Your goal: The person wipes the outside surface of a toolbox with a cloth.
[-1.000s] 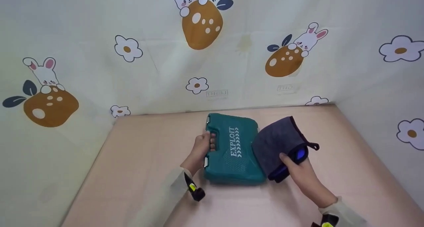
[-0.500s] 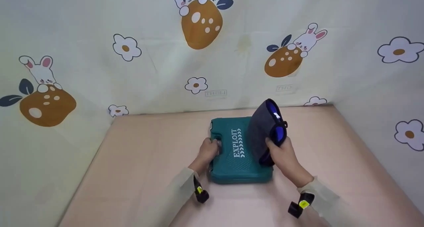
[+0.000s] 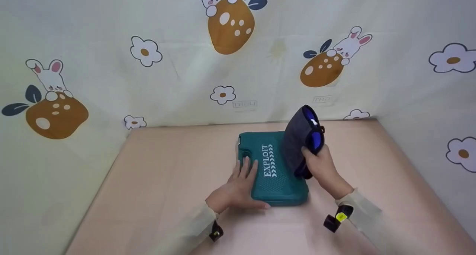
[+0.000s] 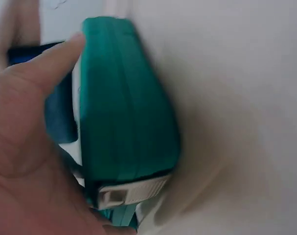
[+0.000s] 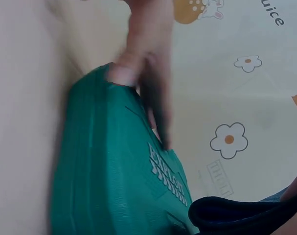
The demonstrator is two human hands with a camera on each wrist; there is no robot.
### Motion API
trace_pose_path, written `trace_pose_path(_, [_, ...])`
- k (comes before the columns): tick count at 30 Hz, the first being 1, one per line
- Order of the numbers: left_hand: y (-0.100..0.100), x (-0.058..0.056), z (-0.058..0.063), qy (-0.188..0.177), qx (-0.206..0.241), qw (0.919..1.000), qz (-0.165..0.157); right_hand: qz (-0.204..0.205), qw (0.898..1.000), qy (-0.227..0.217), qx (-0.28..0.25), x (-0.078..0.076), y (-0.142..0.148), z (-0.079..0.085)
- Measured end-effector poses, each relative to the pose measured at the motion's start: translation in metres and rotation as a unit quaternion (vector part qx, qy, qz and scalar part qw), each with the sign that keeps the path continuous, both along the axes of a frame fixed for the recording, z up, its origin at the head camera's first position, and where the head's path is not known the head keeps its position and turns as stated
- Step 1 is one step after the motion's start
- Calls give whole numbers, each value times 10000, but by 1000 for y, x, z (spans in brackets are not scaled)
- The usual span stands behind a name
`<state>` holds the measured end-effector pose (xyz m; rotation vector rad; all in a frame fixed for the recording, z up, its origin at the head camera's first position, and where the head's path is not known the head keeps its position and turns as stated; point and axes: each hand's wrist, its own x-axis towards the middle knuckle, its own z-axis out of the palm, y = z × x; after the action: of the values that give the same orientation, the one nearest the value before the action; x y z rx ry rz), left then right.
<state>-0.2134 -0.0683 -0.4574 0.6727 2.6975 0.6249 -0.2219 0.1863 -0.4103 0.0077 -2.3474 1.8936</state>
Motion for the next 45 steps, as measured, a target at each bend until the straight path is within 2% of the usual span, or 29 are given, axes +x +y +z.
trace_pose_path(5, [6,7,-12,564,-258,9979,206,118,9994,156,298,-19,-6,2])
trace_pose_path(12, [10,4,-16,890,-409,9948,267,301,9941,697,772,-47,-25,6])
trace_pose_path(16, [9,3,-18,961,-440,9939,318,584,9870,898,1195,-60,-44,9])
trace_pose_path(19, [7,5,-18,1065,-381,9931,300,862,9752,1129,1697,-70,-59,8])
trace_pose_path(21, [7,6,-18,1091,-314,9931,282,1063,9604,1366,2185,-78,-67,6])
trace_pose_path(24, [4,6,-19,978,-70,9948,286,1277,9304,1589,3048,-87,-77,1])
trace_pose_path(26, [1,5,-20,783,170,9962,328,1432,9092,1467,3624,-91,-83,-3])
trace_pose_path(30, [-4,4,-22,437,515,9969,392,1787,8628,925,4637,-93,-92,-10])
trace_pose_path(34, [-6,5,-21,255,500,9976,414,2228,8114,563,5374,-91,-99,-17])
trace_pose_path(37, [-6,4,-20,232,412,9982,373,2363,7825,510,5739,-89,-101,-20])
trace_pose_path(38, [-7,4,-20,240,398,9983,352,2358,7750,531,5838,-88,-101,-21])
trace_pose_path(40, [-8,3,-20,240,343,9986,324,2346,7669,587,5945,-87,-100,-22])
trace_pose_path(43, [-11,2,-19,212,314,9988,318,2389,7575,638,6041,-87,-99,-22])
trace_pose_path(45, [-12,2,-20,179,286,9989,337,2402,7558,645,6058,-87,-99,-22])
